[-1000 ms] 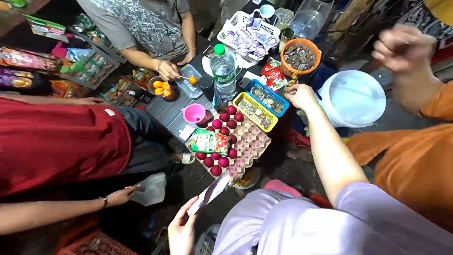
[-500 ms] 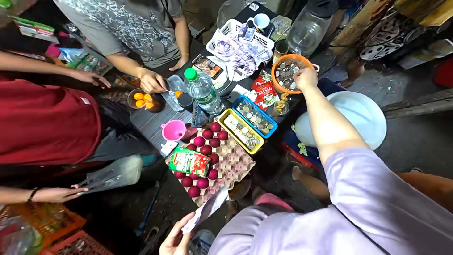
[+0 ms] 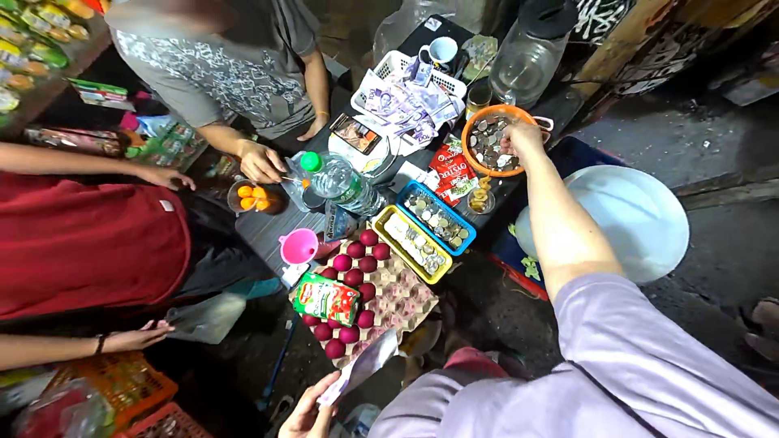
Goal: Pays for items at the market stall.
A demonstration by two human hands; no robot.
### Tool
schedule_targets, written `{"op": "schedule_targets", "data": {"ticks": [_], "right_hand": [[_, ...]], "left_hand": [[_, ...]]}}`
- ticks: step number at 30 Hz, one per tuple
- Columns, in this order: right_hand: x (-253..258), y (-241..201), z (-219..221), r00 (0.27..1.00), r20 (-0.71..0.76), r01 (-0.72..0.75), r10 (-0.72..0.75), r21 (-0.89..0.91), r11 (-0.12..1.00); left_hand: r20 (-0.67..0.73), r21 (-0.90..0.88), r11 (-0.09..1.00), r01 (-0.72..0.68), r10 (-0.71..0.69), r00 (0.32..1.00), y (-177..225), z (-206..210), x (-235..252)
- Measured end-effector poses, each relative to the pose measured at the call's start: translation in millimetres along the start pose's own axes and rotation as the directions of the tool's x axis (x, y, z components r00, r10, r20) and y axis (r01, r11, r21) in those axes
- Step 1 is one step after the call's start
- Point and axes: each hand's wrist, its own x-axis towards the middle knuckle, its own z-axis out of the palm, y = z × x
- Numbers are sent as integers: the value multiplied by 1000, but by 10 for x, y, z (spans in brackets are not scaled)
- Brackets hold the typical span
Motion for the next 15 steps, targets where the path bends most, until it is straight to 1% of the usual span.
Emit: {"op": "schedule_targets", "data": {"ticks": [2, 4, 5, 7, 8, 10, 12, 14, 15], "right_hand": [[-78, -6, 19, 995, 9, 100, -101, -257, 961], [-120, -29, 88, 988, -5, 139, -156, -431, 892], [-124, -39, 118, 987, -8, 136, -160, -484, 864], [-113, -54, 140, 990, -7, 116, -139, -507, 854], [-105, -57, 120, 991, -10, 110, -130, -477, 872], [-89, -52, 46, 992, -49, 90, -114, -345, 934], [-36, 1, -13, 993, -80, 76, -88, -143, 987], [-31, 45, -26, 996, -50, 78, -74, 83, 994], [-30, 52, -34, 998, -16, 70, -69, 148, 986]], "left_hand": [[11, 7, 1000, -7, 7, 1000, 22, 29, 36], [26, 9, 1000, -12, 12, 1000, 32, 65, 68], [33, 6, 1000, -13, 12, 999, 37, 83, 77], [40, 1, 1000, -13, 13, 999, 61, 116, 85], [41, -1, 1000, -17, 17, 999, 75, 123, 88], [38, -3, 1000, -24, 24, 999, 89, 118, 87], [25, 3, 1000, -29, 29, 999, 86, 97, 73], [19, 21, 999, -30, 30, 999, 75, 71, 58], [18, 21, 999, -27, 26, 1000, 66, 61, 54]]}}
